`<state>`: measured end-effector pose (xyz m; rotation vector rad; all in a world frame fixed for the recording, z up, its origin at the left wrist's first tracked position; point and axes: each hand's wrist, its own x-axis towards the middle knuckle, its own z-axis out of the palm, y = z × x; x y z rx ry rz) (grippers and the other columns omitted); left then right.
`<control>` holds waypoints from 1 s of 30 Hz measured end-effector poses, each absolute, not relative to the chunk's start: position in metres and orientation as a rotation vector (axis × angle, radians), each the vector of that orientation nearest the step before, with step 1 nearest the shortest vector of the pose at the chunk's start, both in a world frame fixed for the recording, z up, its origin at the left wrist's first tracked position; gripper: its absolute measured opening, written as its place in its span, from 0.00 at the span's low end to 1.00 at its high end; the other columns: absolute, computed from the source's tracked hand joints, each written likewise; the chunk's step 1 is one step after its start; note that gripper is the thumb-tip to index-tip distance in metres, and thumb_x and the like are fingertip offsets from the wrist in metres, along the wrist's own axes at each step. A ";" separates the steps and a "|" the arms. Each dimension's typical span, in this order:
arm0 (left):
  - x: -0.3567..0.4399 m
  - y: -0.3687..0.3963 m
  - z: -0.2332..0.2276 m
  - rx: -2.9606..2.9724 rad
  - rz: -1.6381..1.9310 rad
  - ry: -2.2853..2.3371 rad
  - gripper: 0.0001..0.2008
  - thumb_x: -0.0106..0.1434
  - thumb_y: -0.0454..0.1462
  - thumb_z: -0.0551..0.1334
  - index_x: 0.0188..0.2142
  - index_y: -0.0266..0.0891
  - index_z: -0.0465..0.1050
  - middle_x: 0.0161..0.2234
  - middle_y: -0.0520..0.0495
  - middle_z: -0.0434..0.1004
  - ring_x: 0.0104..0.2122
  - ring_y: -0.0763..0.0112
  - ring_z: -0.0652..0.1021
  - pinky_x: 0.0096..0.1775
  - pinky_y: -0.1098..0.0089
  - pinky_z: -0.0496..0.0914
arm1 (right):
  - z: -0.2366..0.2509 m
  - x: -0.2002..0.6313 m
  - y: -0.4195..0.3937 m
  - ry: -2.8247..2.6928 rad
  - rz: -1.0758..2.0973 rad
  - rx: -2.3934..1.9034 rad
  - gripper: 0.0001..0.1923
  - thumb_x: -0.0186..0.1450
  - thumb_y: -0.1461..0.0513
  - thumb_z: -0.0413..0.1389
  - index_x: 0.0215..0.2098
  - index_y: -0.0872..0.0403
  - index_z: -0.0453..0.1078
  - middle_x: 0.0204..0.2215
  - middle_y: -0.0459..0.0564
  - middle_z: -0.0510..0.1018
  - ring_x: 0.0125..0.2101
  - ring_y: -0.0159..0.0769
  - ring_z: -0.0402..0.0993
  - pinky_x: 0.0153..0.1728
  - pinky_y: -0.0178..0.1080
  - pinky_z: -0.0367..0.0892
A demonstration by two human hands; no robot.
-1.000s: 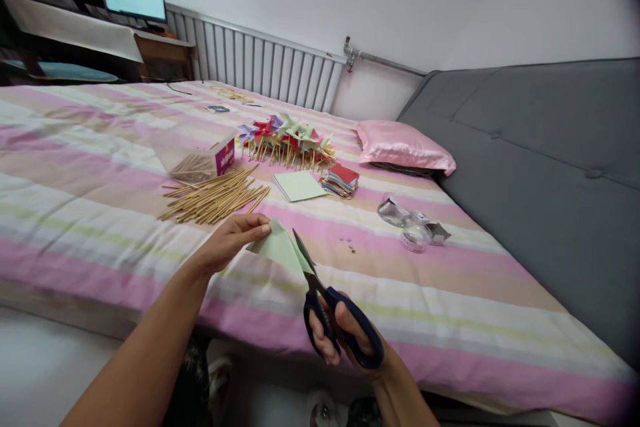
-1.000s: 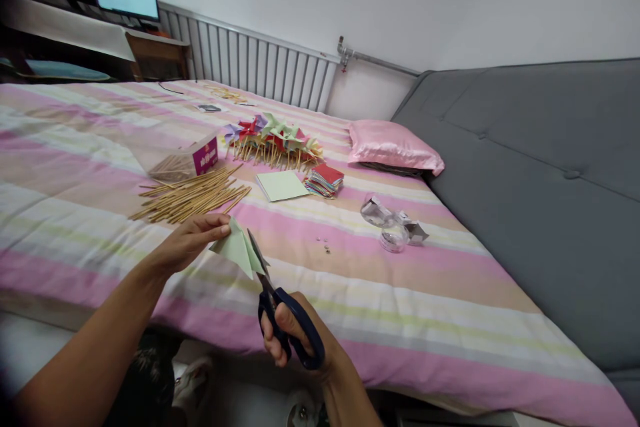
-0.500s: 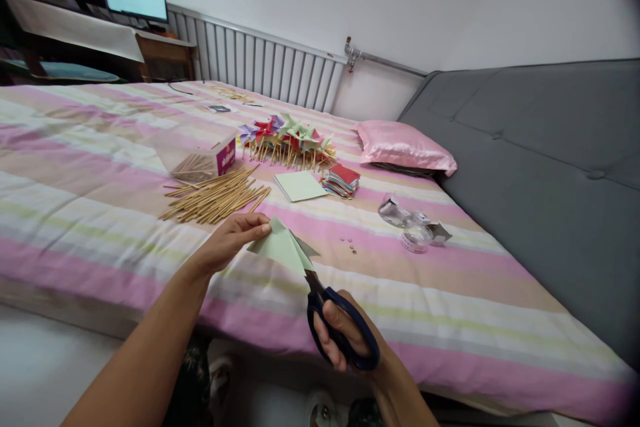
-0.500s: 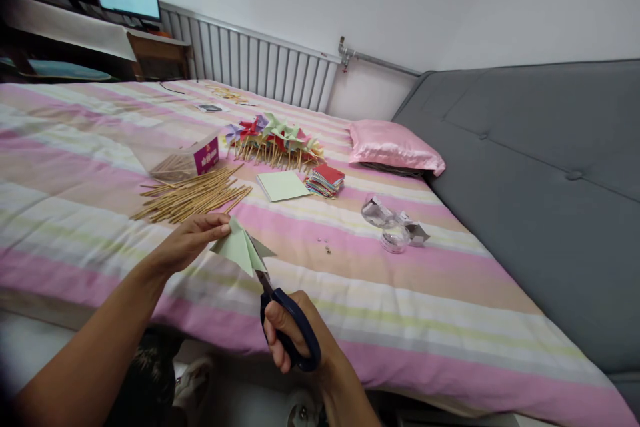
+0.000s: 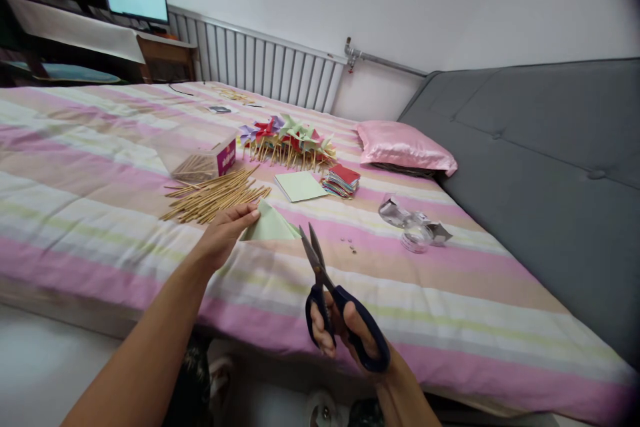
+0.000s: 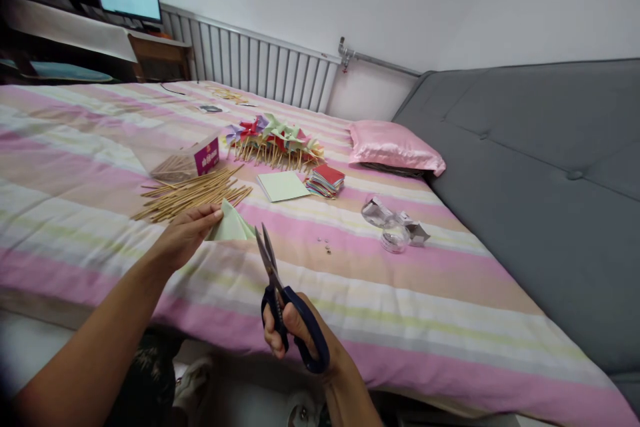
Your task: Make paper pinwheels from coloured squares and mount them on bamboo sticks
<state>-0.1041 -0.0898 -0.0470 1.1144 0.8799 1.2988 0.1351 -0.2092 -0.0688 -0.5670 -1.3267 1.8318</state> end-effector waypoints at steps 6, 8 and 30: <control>-0.104 -0.088 -0.047 1.030 1.372 0.922 0.08 0.48 0.39 0.70 0.27 0.38 0.76 0.25 0.53 0.75 0.27 0.77 0.71 0.32 0.76 0.63 | -0.069 0.137 -0.210 -1.407 1.863 -0.573 0.28 0.58 0.39 0.50 0.30 0.57 0.63 0.20 0.44 0.62 0.19 0.26 0.57 0.21 0.32 0.55; -0.104 -0.088 -0.047 1.018 1.377 0.929 0.08 0.48 0.39 0.69 0.26 0.38 0.75 0.25 0.54 0.74 0.26 0.77 0.71 0.31 0.76 0.63 | -0.069 0.137 -0.209 -1.414 1.857 -0.580 0.29 0.58 0.39 0.50 0.30 0.57 0.63 0.20 0.43 0.62 0.18 0.26 0.57 0.21 0.32 0.54; -0.104 -0.090 -0.048 1.134 1.331 0.931 0.08 0.50 0.40 0.68 0.27 0.39 0.76 0.25 0.52 0.75 0.26 0.75 0.72 0.31 0.75 0.65 | -0.073 0.136 -0.208 -1.309 1.908 -0.573 0.27 0.59 0.40 0.50 0.30 0.56 0.64 0.20 0.43 0.64 0.18 0.25 0.58 0.21 0.32 0.56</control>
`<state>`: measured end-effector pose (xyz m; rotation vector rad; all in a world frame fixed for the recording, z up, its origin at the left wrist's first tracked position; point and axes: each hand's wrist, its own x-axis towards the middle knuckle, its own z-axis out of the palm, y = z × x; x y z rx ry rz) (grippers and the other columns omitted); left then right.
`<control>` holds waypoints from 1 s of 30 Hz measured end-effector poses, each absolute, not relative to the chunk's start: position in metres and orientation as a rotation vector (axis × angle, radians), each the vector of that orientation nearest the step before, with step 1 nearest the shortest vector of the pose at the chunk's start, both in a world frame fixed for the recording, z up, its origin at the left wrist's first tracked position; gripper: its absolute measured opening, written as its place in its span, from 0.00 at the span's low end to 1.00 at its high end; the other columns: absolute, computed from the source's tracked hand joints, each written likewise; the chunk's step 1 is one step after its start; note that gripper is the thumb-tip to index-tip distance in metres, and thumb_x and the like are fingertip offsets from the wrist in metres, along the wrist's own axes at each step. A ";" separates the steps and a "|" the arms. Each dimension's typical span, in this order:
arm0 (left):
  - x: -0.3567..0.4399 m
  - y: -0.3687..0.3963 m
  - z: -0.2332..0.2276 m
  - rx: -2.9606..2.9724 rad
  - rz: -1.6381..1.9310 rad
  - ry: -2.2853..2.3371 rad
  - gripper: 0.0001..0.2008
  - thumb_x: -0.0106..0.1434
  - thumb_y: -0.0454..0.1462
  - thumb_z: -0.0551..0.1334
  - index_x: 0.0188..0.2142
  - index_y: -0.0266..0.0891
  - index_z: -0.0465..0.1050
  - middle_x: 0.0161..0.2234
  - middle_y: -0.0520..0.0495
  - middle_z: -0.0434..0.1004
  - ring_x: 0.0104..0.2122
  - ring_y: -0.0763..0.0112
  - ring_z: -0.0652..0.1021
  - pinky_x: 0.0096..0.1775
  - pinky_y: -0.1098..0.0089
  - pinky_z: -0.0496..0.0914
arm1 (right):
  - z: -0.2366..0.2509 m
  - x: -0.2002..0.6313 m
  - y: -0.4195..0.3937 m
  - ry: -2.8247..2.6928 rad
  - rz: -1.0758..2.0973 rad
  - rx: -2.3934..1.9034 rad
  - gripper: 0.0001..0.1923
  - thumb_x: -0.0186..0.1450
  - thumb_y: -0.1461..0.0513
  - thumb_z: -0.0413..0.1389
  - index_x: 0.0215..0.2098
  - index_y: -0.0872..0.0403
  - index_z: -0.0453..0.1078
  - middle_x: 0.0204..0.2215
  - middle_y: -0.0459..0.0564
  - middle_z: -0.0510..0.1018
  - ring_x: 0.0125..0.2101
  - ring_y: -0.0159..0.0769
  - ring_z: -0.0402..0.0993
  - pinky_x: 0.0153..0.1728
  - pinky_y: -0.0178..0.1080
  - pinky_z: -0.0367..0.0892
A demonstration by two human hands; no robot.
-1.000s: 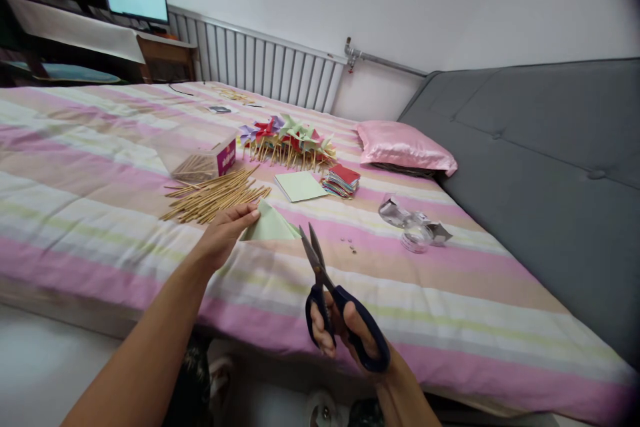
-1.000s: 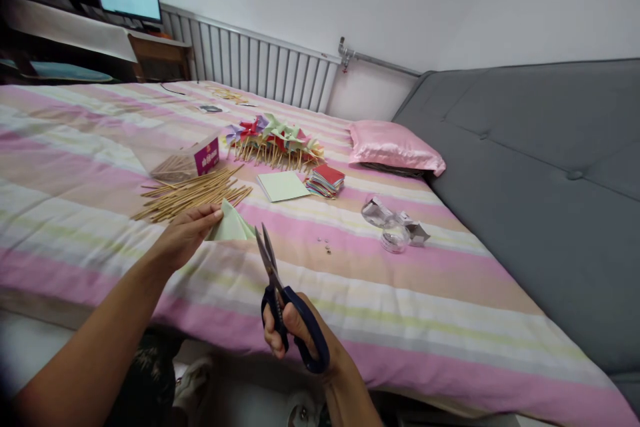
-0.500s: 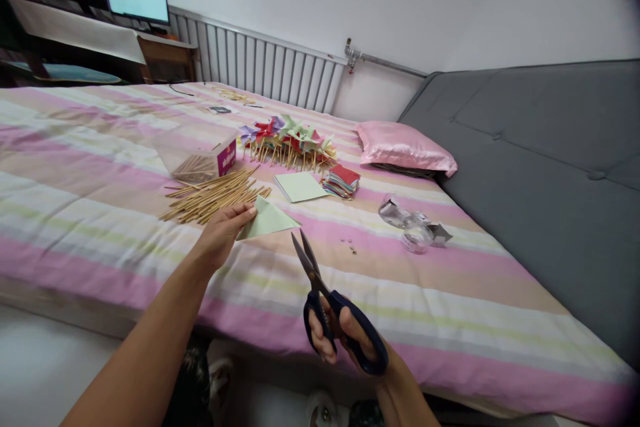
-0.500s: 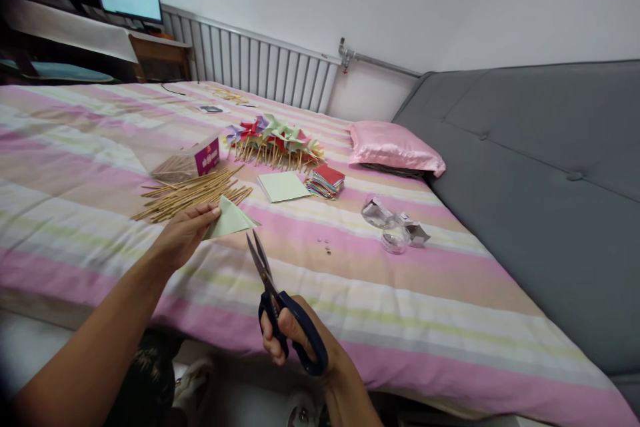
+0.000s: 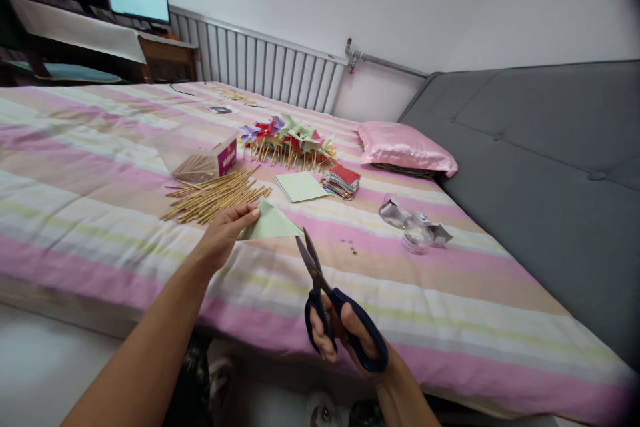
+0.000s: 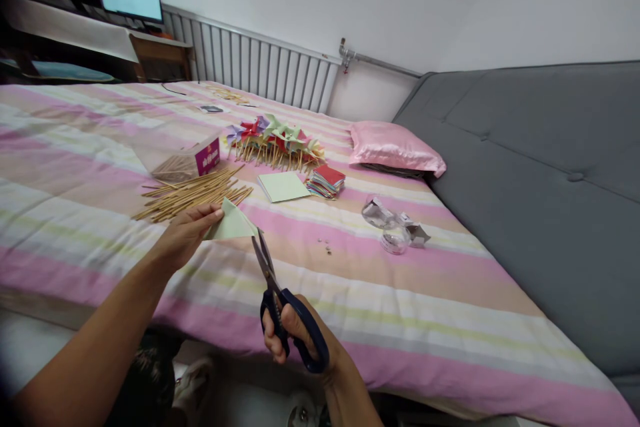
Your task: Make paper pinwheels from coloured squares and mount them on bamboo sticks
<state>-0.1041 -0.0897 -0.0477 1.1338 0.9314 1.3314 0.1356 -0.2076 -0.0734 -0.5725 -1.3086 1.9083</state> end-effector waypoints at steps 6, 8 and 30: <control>-0.102 -0.091 -0.048 1.255 1.287 0.928 0.09 0.52 0.42 0.67 0.28 0.39 0.75 0.26 0.52 0.74 0.26 0.75 0.70 0.30 0.74 0.64 | -0.071 0.137 -0.207 -1.372 1.915 -0.601 0.31 0.58 0.38 0.48 0.31 0.58 0.66 0.23 0.47 0.65 0.21 0.28 0.62 0.23 0.33 0.57; -0.101 -0.092 -0.048 1.286 1.275 0.935 0.09 0.52 0.42 0.67 0.28 0.39 0.75 0.26 0.52 0.73 0.27 0.75 0.70 0.31 0.74 0.64 | -0.070 0.138 -0.207 -1.371 1.928 -0.607 0.31 0.59 0.38 0.47 0.33 0.59 0.66 0.24 0.48 0.66 0.23 0.29 0.62 0.25 0.34 0.58; -0.103 -0.095 -0.044 1.370 1.160 0.910 0.10 0.53 0.43 0.66 0.28 0.37 0.74 0.24 0.53 0.69 0.27 0.76 0.67 0.31 0.75 0.61 | -0.073 0.137 -0.208 -1.250 1.976 -0.606 0.28 0.58 0.40 0.51 0.30 0.58 0.65 0.20 0.43 0.63 0.19 0.25 0.58 0.22 0.32 0.57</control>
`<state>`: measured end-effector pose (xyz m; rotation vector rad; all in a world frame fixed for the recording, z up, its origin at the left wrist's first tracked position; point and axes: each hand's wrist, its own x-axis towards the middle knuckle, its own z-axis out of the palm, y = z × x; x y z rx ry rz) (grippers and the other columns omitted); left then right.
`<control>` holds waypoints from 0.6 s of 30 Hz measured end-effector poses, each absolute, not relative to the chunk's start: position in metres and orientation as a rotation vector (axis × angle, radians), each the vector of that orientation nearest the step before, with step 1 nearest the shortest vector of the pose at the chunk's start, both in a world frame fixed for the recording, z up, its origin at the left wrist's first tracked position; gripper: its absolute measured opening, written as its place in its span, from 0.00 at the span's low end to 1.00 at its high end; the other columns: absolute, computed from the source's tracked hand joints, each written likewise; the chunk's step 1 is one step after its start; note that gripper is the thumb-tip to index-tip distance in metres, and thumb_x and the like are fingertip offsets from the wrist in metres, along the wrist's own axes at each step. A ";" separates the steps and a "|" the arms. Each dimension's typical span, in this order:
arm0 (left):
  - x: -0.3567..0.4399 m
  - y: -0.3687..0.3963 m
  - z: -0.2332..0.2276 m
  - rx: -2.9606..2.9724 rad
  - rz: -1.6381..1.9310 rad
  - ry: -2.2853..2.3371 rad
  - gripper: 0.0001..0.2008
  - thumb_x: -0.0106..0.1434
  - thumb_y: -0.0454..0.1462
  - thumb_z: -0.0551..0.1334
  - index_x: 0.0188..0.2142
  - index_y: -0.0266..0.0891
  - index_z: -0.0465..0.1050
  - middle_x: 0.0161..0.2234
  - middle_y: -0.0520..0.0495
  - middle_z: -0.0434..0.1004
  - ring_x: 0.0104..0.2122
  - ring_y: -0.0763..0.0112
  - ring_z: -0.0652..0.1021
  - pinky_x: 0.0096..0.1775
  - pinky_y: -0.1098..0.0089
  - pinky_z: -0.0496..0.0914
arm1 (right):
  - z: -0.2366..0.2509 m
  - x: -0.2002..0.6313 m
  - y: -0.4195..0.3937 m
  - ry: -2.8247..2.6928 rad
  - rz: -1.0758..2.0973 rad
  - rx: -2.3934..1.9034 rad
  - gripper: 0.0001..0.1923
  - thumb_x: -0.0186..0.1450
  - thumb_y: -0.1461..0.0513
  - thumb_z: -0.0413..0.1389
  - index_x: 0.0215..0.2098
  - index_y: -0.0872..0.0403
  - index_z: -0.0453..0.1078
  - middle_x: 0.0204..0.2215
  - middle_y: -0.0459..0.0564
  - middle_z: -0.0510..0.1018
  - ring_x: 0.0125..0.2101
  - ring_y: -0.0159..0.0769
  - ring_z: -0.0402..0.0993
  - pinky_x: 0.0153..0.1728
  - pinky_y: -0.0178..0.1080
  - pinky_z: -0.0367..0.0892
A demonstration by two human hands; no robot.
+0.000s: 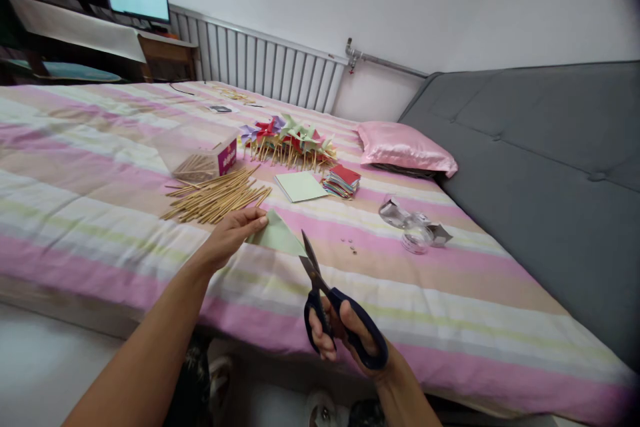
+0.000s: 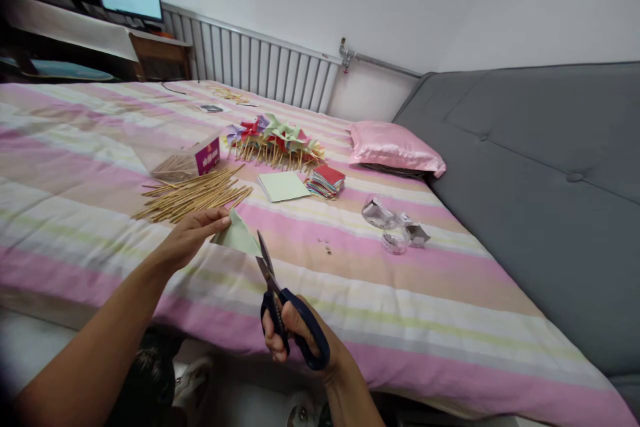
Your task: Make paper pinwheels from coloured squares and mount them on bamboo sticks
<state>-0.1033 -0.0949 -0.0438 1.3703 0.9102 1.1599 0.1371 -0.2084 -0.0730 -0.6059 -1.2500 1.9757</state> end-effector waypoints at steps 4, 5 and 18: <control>-0.103 -0.094 -0.044 1.363 1.156 0.910 0.11 0.53 0.43 0.66 0.28 0.37 0.74 0.25 0.53 0.70 0.27 0.76 0.67 0.32 0.75 0.61 | -0.074 0.137 -0.209 -1.208 1.970 -0.666 0.28 0.58 0.40 0.52 0.27 0.58 0.66 0.17 0.42 0.62 0.16 0.23 0.56 0.20 0.31 0.55; -0.103 -0.094 -0.044 1.359 1.159 0.910 0.11 0.53 0.43 0.66 0.28 0.37 0.74 0.25 0.53 0.70 0.27 0.76 0.67 0.32 0.75 0.61 | -0.075 0.137 -0.209 -1.204 1.960 -0.683 0.28 0.58 0.40 0.52 0.27 0.59 0.66 0.16 0.41 0.62 0.15 0.23 0.56 0.19 0.30 0.54; -0.104 -0.094 -0.045 1.360 1.167 0.899 0.10 0.53 0.43 0.66 0.27 0.37 0.74 0.25 0.53 0.70 0.27 0.76 0.67 0.32 0.75 0.62 | -0.072 0.137 -0.207 -1.286 1.848 -0.853 0.28 0.57 0.41 0.54 0.20 0.59 0.64 0.09 0.39 0.60 0.09 0.21 0.55 0.11 0.27 0.50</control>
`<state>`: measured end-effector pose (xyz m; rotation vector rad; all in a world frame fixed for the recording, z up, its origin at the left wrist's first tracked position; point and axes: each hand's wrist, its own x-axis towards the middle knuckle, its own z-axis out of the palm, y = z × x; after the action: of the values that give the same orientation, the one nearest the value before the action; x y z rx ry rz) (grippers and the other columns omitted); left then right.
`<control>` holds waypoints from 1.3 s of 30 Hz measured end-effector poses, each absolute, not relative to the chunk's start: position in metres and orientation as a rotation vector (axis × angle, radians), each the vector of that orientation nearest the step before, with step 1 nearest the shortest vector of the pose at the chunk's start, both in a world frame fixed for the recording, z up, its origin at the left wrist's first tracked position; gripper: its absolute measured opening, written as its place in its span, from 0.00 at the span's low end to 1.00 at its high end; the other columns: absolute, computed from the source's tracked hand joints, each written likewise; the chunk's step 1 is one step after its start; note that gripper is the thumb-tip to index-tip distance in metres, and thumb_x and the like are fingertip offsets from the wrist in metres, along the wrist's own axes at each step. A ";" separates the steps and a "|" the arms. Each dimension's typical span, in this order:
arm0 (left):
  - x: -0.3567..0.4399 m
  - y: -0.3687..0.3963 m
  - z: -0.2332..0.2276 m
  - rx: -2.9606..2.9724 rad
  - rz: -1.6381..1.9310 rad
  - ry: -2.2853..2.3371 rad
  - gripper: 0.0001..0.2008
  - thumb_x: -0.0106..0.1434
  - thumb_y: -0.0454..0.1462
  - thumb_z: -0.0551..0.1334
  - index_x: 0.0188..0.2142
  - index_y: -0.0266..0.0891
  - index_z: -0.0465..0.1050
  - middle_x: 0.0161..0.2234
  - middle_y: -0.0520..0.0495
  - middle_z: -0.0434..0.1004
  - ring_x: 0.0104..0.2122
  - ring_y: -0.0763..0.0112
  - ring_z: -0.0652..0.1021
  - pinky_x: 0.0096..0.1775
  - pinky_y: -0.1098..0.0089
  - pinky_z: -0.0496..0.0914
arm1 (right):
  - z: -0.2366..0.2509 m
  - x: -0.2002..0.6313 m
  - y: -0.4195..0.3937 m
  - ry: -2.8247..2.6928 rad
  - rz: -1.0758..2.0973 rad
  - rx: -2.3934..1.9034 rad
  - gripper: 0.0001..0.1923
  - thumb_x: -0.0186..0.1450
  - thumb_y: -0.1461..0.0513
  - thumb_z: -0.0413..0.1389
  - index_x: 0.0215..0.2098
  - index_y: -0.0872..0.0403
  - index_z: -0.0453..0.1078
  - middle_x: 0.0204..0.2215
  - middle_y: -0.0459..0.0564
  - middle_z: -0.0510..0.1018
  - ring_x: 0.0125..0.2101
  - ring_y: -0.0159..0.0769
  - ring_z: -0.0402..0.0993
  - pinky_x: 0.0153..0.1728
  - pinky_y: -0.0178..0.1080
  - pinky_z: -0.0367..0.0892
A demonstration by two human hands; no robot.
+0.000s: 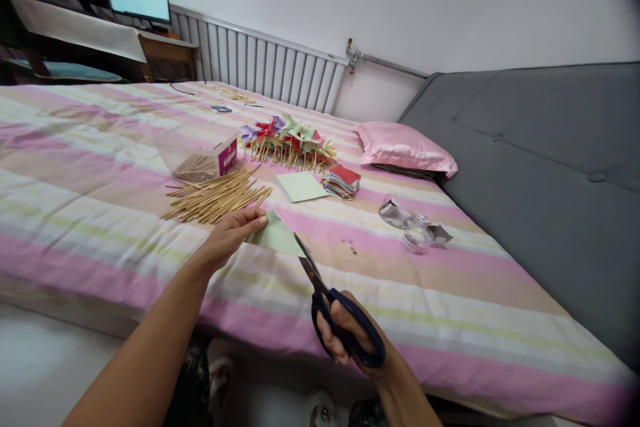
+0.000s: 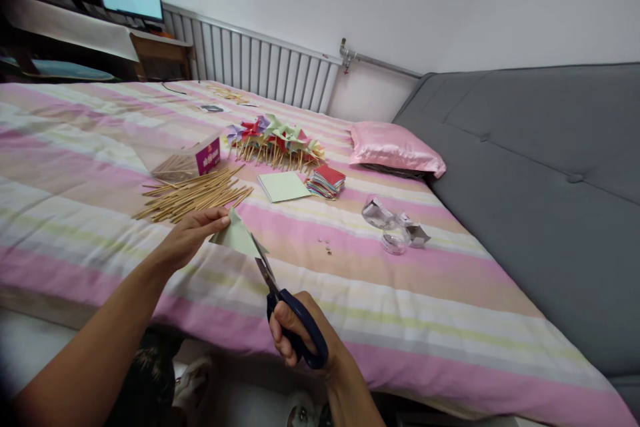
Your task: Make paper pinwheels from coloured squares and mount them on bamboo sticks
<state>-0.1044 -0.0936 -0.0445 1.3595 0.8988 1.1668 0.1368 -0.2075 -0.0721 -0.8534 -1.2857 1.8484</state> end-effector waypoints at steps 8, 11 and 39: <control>-0.104 -0.094 -0.045 1.356 1.167 0.909 0.11 0.52 0.43 0.66 0.27 0.37 0.74 0.25 0.52 0.70 0.27 0.76 0.67 0.32 0.74 0.62 | -0.067 0.136 -0.207 -1.365 1.798 -0.996 0.29 0.56 0.41 0.55 0.17 0.57 0.63 0.07 0.40 0.61 0.07 0.20 0.54 0.09 0.26 0.47; -0.104 -0.094 -0.044 1.354 1.172 0.921 0.12 0.51 0.44 0.67 0.27 0.37 0.74 0.24 0.52 0.69 0.26 0.75 0.67 0.31 0.73 0.62 | -0.063 0.135 -0.209 -1.371 1.776 -1.011 0.29 0.56 0.40 0.54 0.18 0.57 0.62 0.07 0.40 0.60 0.07 0.20 0.53 0.09 0.26 0.46; -0.095 -0.101 -0.040 1.454 1.028 0.872 0.12 0.55 0.44 0.64 0.27 0.36 0.71 0.21 0.55 0.64 0.22 0.78 0.62 0.25 0.75 0.56 | -0.071 0.134 -0.207 -1.342 1.816 -0.750 0.28 0.58 0.41 0.53 0.22 0.58 0.64 0.13 0.41 0.62 0.12 0.22 0.56 0.14 0.28 0.50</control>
<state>-0.0947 -0.1008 -0.0403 1.4542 0.8725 1.0281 0.1341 -0.2070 -0.0713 -0.7498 -1.3417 1.8164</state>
